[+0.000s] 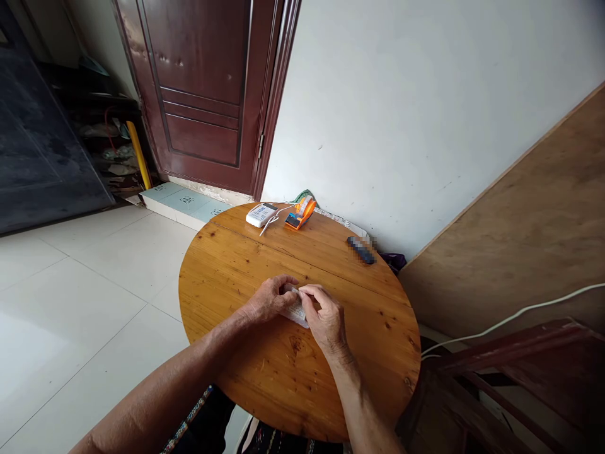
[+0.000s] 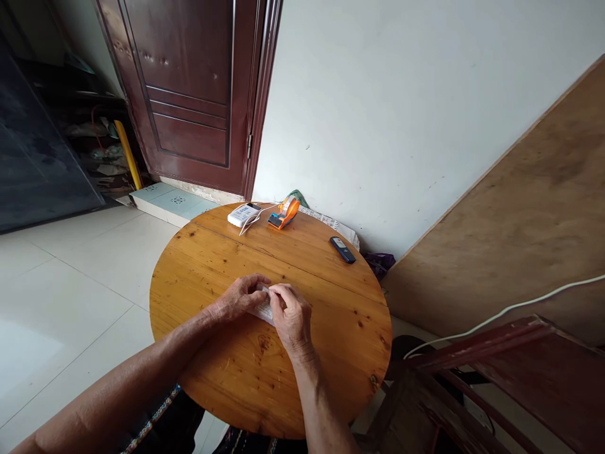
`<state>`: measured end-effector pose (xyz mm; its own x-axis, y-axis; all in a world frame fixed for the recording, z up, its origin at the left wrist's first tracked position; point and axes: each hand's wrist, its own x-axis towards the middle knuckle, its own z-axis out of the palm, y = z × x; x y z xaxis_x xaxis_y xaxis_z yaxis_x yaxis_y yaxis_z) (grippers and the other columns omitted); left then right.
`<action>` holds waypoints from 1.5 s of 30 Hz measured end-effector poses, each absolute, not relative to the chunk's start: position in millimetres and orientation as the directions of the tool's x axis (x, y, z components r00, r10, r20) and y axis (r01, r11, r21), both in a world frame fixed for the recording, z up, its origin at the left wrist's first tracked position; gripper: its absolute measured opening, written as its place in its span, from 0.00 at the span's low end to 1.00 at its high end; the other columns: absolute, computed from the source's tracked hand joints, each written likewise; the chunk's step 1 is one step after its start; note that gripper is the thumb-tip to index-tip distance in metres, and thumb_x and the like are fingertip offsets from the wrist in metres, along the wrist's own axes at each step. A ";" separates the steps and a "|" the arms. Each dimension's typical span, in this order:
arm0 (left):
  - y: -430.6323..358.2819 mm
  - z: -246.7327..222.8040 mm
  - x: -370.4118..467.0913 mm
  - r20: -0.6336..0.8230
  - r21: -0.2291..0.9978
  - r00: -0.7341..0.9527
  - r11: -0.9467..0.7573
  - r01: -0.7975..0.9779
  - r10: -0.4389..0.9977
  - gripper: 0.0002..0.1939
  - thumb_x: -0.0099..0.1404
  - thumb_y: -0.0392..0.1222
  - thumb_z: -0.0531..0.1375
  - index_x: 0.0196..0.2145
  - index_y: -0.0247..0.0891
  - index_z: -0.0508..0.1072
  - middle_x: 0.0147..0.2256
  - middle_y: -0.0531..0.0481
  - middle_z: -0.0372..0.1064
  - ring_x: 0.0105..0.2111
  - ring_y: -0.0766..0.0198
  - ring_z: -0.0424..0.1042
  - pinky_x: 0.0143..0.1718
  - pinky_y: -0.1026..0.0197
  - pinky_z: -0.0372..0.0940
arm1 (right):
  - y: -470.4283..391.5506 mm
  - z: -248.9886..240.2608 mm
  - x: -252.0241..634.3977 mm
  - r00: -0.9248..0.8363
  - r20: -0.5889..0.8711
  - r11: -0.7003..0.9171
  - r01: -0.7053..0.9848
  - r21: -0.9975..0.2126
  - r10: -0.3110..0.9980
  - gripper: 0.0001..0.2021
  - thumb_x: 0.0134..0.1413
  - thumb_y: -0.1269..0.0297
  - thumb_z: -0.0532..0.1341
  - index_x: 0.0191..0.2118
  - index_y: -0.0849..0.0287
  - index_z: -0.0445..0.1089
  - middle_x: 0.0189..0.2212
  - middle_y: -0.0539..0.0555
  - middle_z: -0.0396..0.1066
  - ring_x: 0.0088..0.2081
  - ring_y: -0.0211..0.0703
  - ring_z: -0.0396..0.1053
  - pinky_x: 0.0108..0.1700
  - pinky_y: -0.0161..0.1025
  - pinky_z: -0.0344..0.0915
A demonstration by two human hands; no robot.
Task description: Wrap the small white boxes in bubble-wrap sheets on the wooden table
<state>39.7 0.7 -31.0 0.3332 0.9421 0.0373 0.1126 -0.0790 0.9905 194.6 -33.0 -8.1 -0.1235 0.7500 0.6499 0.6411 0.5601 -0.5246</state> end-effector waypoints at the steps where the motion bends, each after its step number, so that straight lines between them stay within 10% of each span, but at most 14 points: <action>1: 1.1 -31.7 39.6 0.039 0.991 0.337 -0.080 0.108 0.941 0.22 0.57 0.44 0.58 0.48 0.31 0.72 0.29 0.54 0.65 0.28 0.66 0.62 0.29 0.65 0.58 | -32.8 -8.2 194.5 -0.129 0.657 0.569 0.639 -0.518 0.743 0.08 0.60 0.70 0.57 0.34 0.54 0.73 0.33 0.53 0.77 0.36 0.42 0.75 0.40 0.36 0.69; 45: -1.9 -16.4 32.4 0.012 0.984 0.373 -0.077 0.158 0.928 0.20 0.60 0.49 0.59 0.45 0.32 0.74 0.34 0.49 0.71 0.33 0.63 0.67 0.34 0.63 0.61 | -38.0 3.9 207.3 -0.328 0.588 0.643 0.602 -0.473 0.739 0.08 0.58 0.69 0.57 0.32 0.55 0.74 0.38 0.55 0.76 0.41 0.45 0.74 0.45 0.41 0.70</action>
